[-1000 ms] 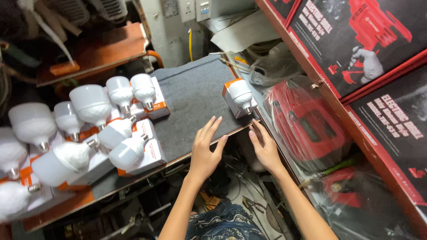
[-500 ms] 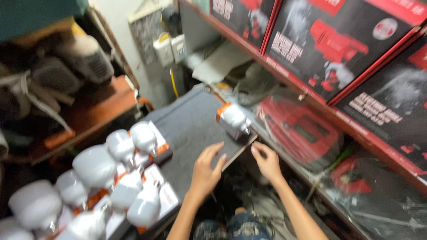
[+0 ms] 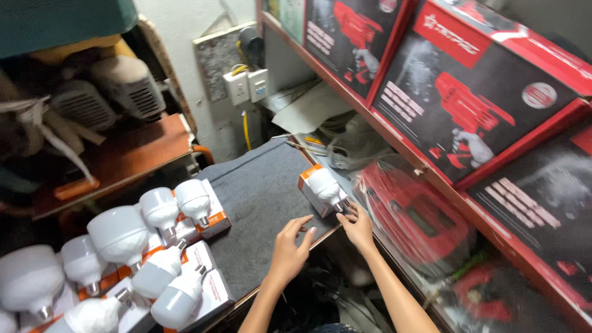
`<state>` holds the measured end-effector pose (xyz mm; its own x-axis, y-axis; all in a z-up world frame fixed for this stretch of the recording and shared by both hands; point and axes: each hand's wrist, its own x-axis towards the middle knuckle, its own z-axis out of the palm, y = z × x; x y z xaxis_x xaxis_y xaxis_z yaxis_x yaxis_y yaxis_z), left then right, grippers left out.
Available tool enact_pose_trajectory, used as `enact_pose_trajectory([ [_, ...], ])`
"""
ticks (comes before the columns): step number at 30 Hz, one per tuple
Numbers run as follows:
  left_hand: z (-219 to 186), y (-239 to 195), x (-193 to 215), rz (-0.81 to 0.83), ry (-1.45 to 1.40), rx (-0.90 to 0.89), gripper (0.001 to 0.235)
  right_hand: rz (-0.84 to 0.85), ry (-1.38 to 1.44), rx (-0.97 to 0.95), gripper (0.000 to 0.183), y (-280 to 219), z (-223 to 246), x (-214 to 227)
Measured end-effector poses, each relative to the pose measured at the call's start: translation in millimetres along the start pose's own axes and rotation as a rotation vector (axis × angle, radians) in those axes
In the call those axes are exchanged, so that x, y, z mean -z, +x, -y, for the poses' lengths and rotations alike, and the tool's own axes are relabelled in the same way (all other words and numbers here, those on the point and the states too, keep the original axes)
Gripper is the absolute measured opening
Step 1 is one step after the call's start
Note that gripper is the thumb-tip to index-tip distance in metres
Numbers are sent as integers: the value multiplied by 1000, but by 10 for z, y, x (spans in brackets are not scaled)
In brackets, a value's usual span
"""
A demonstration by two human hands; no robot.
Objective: The person picks up boxes containing light bulbs and places them onto shelves, then removes several individual light bulbs from their small boxes and places them onto the workspace alongside other bulbs.
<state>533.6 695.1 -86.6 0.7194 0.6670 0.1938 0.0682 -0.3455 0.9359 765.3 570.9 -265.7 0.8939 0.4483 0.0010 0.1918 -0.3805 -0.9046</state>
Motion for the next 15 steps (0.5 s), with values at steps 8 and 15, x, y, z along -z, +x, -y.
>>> enact_pose_trajectory([
  [8, 247, 95, -766, -182, -40, 83, 30, 133, -147, 118, 55, 282, -66, -51],
  [15, 440, 37, -1323, -254, -182, 385, 31, 322, -76, -74, 36, 454, -144, 27],
])
